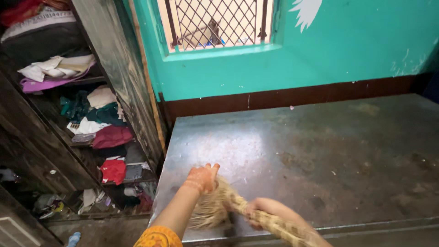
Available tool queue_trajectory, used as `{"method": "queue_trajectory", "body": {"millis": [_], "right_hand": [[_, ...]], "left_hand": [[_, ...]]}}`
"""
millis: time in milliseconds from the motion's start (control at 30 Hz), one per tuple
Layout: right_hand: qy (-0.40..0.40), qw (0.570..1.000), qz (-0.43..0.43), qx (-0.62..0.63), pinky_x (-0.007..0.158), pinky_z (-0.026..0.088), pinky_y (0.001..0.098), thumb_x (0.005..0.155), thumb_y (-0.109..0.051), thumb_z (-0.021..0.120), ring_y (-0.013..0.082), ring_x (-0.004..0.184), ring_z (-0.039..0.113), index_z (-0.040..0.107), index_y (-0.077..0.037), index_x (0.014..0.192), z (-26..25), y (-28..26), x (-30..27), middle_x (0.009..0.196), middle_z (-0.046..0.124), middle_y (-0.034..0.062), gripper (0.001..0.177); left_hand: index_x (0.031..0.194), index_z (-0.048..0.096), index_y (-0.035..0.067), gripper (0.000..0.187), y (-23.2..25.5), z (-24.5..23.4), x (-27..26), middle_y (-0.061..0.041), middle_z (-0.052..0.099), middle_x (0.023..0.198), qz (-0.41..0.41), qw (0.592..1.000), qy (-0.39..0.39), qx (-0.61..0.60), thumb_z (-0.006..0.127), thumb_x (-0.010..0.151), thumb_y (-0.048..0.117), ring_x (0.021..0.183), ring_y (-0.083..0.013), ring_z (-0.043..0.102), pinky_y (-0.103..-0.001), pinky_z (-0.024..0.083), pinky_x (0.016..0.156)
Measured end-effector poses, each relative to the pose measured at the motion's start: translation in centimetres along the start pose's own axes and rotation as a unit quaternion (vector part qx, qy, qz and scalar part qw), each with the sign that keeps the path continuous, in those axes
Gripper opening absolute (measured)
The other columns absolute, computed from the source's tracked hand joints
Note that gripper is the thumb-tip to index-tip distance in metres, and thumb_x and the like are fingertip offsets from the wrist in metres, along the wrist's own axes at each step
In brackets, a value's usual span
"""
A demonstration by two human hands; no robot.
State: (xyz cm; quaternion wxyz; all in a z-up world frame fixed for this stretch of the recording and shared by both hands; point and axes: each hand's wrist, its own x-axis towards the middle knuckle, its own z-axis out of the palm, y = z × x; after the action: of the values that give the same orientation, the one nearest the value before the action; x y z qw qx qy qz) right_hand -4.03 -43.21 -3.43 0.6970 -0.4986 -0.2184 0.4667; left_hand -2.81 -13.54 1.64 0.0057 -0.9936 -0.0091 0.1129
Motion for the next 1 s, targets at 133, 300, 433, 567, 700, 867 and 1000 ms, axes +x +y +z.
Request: {"method": "queue_trajectory", "body": {"millis": [133,300,433,567,700,867,1000], "right_hand": [[0.104,0.990,-0.019,-0.092,0.083,0.058,0.0254,0.090,-0.014,0.065,0.0125,0.092,0.070,0.067,-0.006,0.123,-8.9,0.9,-7.1,0.109,0.072,0.0074,0.034],[0.270,0.920,0.255,0.122,0.059,0.054,0.0377,0.082,-0.018,0.069,0.0225,0.066,0.065,0.066,0.003,0.107,-25.2,0.6,-7.7,0.091,0.076,0.0173,0.032],[0.488,0.828,0.168,-0.219,0.052,0.055,0.0360,0.099,-0.045,0.054,0.0242,0.058,0.070,0.078,0.007,0.089,-26.5,-2.0,-5.1,0.075,0.076,0.0190,0.058],[0.459,0.876,0.107,-0.103,0.050,0.051,0.0421,0.082,-0.010,0.068,0.0303,0.054,0.064,0.072,0.009,0.090,-21.0,-5.5,-1.9,0.072,0.069,0.0196,0.021],[0.289,0.947,0.125,0.062,0.049,0.052,0.0354,0.079,-0.007,0.065,0.0225,0.051,0.061,0.066,0.003,0.088,-14.2,-6.4,0.5,0.069,0.067,0.0148,0.014],[0.139,0.963,0.151,0.176,0.051,0.053,0.0284,0.083,-0.008,0.065,0.0198,0.058,0.062,0.063,0.008,0.095,-9.2,-1.4,2.2,0.080,0.068,0.0174,0.020],[0.162,0.934,0.205,0.244,0.053,0.054,0.0302,0.083,-0.006,0.062,0.0207,0.060,0.061,0.060,0.008,0.100,-12.1,2.0,1.2,0.083,0.068,0.0171,0.022]], "left_hand": [[0.142,0.046,0.018,0.057,0.9,-0.9,-0.4,-0.018,0.058,0.135,0.005,1.000,0.007,-0.014,0.065,0.091,0.036,0.123,-0.0381,0.060,-0.055,0.047,0.101],[0.142,0.047,0.020,0.053,2.7,-1.9,-0.4,-0.018,0.058,0.133,0.025,0.999,0.012,-0.023,0.062,0.093,0.032,0.122,-0.0385,0.060,-0.055,0.048,0.099],[0.144,0.045,0.020,0.055,4.2,-2.8,0.5,-0.019,0.059,0.132,0.023,0.999,0.015,-0.022,0.061,0.093,0.033,0.120,-0.0385,0.061,-0.054,0.048,0.100],[0.142,0.047,0.019,0.055,5.0,-2.9,1.9,-0.019,0.061,0.131,0.000,0.999,0.028,-0.044,0.062,0.092,0.034,0.120,-0.0377,0.062,-0.052,0.049,0.099],[0.144,0.047,0.019,0.057,5.0,-1.4,2.5,-0.019,0.061,0.133,-0.030,0.998,0.018,-0.049,0.063,0.091,0.035,0.120,-0.0383,0.062,-0.051,0.050,0.100],[0.146,0.047,0.021,0.062,4.8,0.1,2.9,-0.018,0.061,0.133,-0.035,0.999,0.005,-0.038,0.062,0.086,0.022,0.122,-0.0378,0.062,-0.051,0.051,0.100],[0.145,0.048,0.017,0.059,4.9,0.8,2.7,-0.018,0.060,0.134,-0.026,0.999,0.010,-0.024,0.061,0.088,0.023,0.122,-0.0378,0.062,-0.053,0.050,0.100]]}}
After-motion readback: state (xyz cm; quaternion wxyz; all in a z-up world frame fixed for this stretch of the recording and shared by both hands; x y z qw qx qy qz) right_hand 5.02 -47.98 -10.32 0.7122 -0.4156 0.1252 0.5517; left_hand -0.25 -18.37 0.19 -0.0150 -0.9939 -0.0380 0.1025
